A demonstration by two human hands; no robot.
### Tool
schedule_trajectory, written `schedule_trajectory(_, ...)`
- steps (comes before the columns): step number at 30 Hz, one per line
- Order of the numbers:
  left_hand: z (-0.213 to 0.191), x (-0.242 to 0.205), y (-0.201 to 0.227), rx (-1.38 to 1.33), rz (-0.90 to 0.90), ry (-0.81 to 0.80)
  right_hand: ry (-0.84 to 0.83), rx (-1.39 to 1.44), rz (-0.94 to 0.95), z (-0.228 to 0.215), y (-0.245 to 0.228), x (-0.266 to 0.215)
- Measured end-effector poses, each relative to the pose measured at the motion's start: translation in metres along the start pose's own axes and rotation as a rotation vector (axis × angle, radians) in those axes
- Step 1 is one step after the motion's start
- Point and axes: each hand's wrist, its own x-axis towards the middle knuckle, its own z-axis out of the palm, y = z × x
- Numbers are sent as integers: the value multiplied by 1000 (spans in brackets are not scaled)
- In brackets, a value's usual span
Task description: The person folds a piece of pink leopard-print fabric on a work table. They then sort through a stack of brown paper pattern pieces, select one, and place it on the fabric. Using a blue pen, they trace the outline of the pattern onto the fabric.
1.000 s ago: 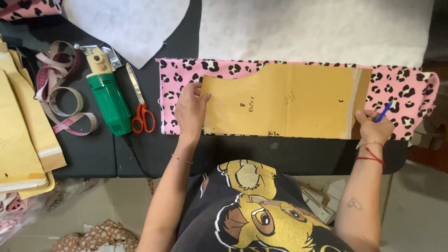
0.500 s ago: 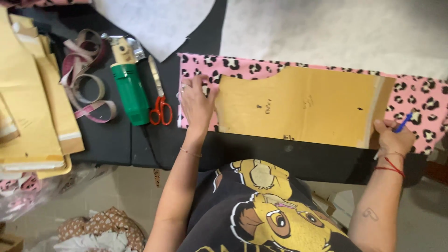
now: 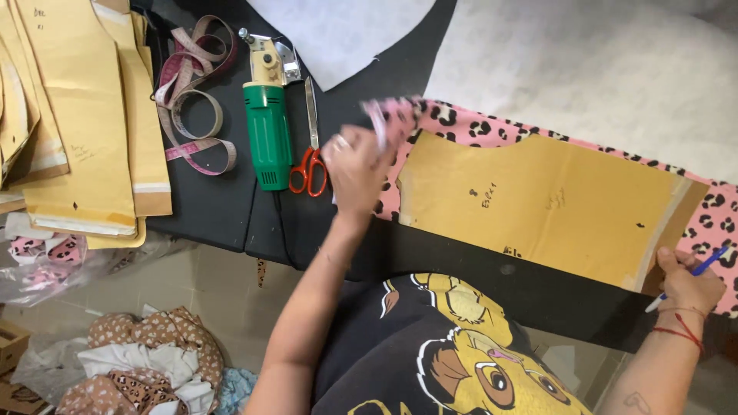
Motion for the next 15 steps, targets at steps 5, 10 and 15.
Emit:
schedule_trajectory(5,-12,-38,9,-207,301,33,-19,56,34,3,26,17)
schedule_trajectory(10,-7,-48,0,-282,267,-27,-32,58,121,-1,9,11)
schedule_trajectory(15,-8,-28,6,-162,-69,240,-22,32,112,-2,8,9)
